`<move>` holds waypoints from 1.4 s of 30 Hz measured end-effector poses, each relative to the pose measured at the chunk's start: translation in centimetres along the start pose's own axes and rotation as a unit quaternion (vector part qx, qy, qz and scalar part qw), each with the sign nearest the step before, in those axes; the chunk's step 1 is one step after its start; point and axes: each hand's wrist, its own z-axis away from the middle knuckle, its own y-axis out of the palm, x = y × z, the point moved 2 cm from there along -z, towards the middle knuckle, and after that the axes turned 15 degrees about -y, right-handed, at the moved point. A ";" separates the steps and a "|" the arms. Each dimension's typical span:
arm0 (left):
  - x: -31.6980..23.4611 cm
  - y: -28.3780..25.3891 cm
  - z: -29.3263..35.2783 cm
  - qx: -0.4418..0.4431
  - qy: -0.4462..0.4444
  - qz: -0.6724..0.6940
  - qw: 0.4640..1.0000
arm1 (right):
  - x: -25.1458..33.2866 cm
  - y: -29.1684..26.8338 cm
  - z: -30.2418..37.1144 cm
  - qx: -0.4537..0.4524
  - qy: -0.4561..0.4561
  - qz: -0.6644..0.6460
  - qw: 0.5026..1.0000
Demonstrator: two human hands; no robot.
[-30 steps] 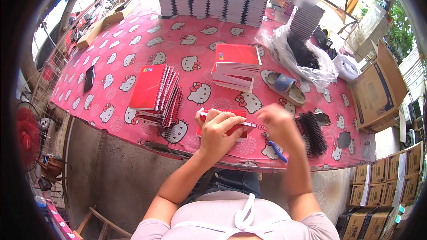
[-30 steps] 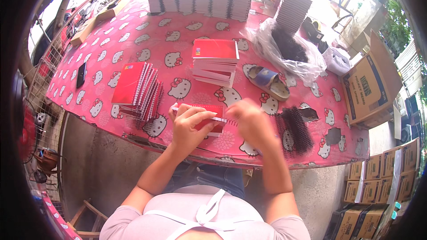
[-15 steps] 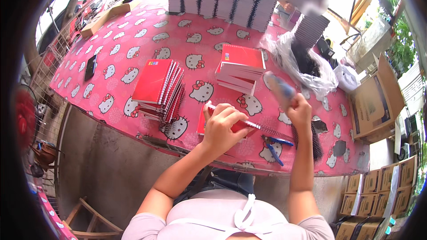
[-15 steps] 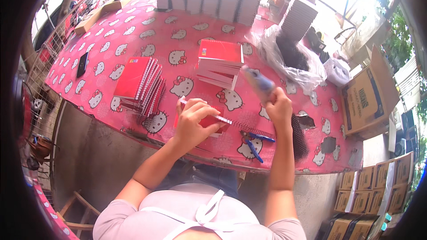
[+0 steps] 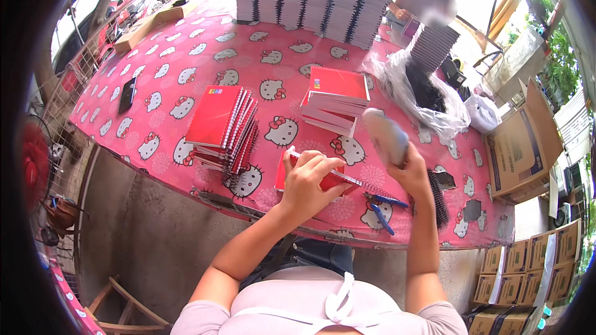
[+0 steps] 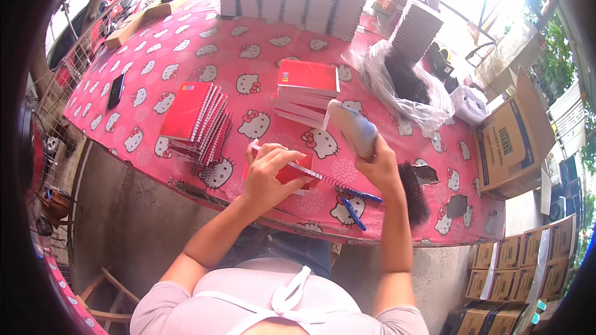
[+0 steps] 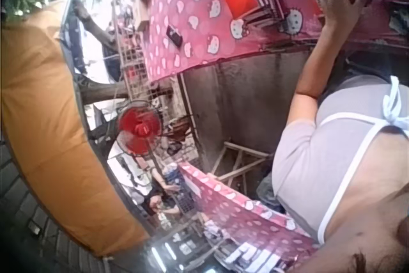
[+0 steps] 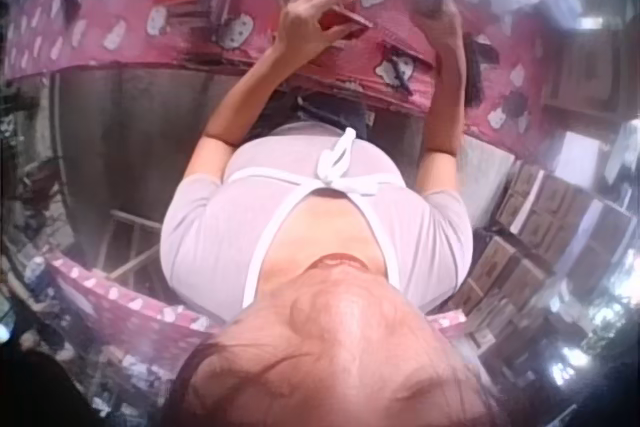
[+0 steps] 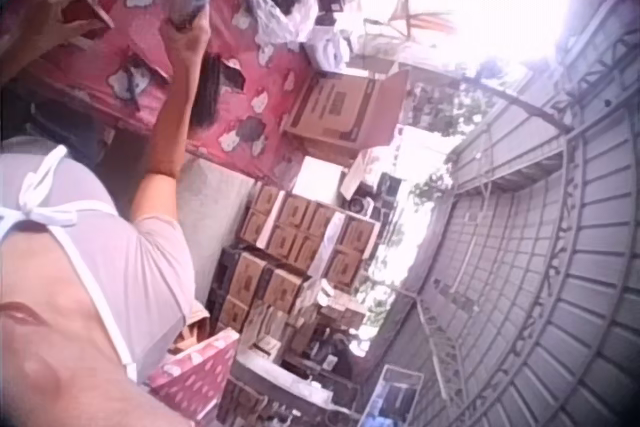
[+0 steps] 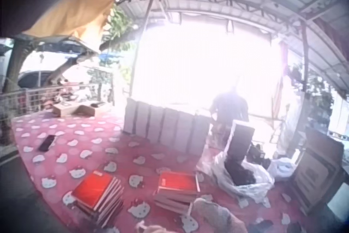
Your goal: The person prepares notebooks by applying tape to the spiral bindings and trimming the excess tape with scissors. The person then stacks the finished notebooks together.
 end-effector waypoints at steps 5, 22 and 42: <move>0.0 0.3 -0.2 0.009 -0.007 0.010 1.000 | 0.9 0.5 0.4 0.221 0.006 0.000 0.975; 2.3 -2.1 -0.2 -0.022 -0.057 0.058 0.996 | 1.3 3.3 -2.9 0.100 -0.061 -0.264 0.957; 4.7 -1.7 -0.7 0.095 -0.185 0.467 0.860 | -5.4 -0.4 -0.9 -0.005 0.101 0.332 0.938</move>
